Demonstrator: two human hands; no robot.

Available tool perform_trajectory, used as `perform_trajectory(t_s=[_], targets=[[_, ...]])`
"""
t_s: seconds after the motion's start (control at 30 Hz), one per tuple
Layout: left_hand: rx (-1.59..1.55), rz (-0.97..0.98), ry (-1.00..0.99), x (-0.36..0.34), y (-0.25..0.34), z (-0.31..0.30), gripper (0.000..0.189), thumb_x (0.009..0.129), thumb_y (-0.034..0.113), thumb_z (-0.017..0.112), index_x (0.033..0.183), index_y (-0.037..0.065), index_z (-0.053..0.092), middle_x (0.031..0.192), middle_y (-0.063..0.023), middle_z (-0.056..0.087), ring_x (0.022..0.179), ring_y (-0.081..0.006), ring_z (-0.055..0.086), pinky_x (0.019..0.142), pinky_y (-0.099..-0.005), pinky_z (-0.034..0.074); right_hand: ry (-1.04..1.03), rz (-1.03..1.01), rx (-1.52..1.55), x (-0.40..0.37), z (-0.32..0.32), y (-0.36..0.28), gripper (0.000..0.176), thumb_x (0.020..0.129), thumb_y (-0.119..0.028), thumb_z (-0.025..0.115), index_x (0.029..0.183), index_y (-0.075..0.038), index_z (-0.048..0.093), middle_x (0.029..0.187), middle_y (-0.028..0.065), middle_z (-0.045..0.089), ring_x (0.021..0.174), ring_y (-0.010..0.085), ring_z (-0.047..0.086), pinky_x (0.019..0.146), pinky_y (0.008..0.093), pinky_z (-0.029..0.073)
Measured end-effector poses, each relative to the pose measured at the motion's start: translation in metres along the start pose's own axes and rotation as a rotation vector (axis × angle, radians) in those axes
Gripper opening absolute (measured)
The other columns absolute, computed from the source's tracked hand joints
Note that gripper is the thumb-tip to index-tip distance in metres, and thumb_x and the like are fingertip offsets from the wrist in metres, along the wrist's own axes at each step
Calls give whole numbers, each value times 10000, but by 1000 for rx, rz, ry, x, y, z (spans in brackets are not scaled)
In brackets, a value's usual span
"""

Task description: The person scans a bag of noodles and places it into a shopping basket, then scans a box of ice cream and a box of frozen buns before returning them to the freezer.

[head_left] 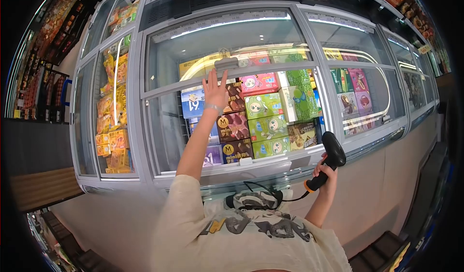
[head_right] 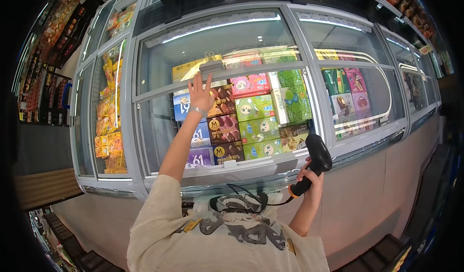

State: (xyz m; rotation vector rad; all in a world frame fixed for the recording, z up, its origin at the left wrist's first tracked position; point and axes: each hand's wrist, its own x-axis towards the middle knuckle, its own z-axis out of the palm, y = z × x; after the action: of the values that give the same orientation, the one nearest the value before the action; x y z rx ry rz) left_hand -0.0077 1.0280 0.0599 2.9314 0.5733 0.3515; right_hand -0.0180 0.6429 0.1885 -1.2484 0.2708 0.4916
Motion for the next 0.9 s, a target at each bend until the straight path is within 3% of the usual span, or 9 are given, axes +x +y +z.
perform_trajectory(t_s=[0.1, 0.17, 0.27, 0.37, 0.47, 0.57, 0.7, 0.83, 0.9], targets=[[-56, 97, 99, -21, 15, 23, 632, 697, 96, 539, 1281, 135, 300, 1317, -182, 254, 1212, -293, 281, 992, -452, 181, -20, 47, -14, 11, -3, 2, 387, 602, -44, 496, 972, -3, 390, 567, 71, 403, 450, 149, 412, 459, 266, 382], [-124, 389, -9, -39, 25, 43, 459, 696, 110, 530, 1151, 114, 468, 1172, -132, 463, 1062, -262, 455, 956, -439, 272, -8, 64, 6, 22, -5, 6, 389, 603, -41, 495, 975, -3, 387, 565, 71, 400, 449, 151, 412, 460, 266, 383], [-253, 168, -314, -56, 21, 81, 270, 715, 127, 497, 973, 95, 571, 953, -128, 588, 894, -270, 550, 883, -419, 358, 21, 92, 45, 30, -3, 5, 390, 601, -18, 498, 972, 17, 383, 560, 81, 413, 452, 159, 424, 464, 269, 387], [-321, -445, -479, -69, 4, 103, 216, 732, 179, 481, 862, 77, 620, 892, -174, 597, 894, -298, 557, 813, -397, 410, 39, 113, 72, 34, -6, 4, 390, 598, -6, 498, 970, 25, 383, 558, 88, 420, 453, 163, 429, 460, 273, 388], [-254, -709, -568, -110, -46, 135, 259, 750, 230, 463, 872, 64, 619, 915, -192, 587, 874, -328, 560, 740, -399, 450, 56, 122, 58, 43, -12, 8, 398, 593, -3, 499, 973, 21, 381, 554, 87, 417, 446, 162, 425, 453, 272, 383], [-304, -996, -612, -153, -87, 150, 304, 747, 271, 474, 928, 68, 609, 974, -187, 575, 924, -318, 548, 801, -386, 425, 74, 151, 27, 52, -6, 10, 405, 592, -17, 507, 976, 18, 381, 549, 81, 411, 439, 159, 418, 450, 270, 381], [-314, -919, -969, -196, -122, 155, 500, 750, 446, 477, 1084, 80, 546, 1156, -173, 487, 1065, -297, 472, 895, -373, 360, 10, 160, 10, 58, 7, 13, 414, 593, -36, 517, 983, 13, 386, 559, 72, 398, 442, 153, 406, 454, 277, 377], [-321, -683, -1286, -205, -139, 151, 656, 736, 600, 401, 1175, 119, 481, 1203, -142, 458, 1077, -282, 462, 898, -373, 349, -2, 187, -5, 55, 19, 17, 431, 591, -42, 523, 997, 13, 388, 573, 72, 396, 453, 151, 407, 462, 279, 375], [-414, -716, -1340, -196, -132, 127, 665, 757, 587, 384, 1217, 108, 425, 1252, -137, 404, 1124, -274, 417, 918, -371, 337, -26, 198, -10, 54, 20, 20, 438, 590, -45, 527, 1002, 14, 389, 576, 74, 396, 458, 151, 408, 464, 278, 375]])
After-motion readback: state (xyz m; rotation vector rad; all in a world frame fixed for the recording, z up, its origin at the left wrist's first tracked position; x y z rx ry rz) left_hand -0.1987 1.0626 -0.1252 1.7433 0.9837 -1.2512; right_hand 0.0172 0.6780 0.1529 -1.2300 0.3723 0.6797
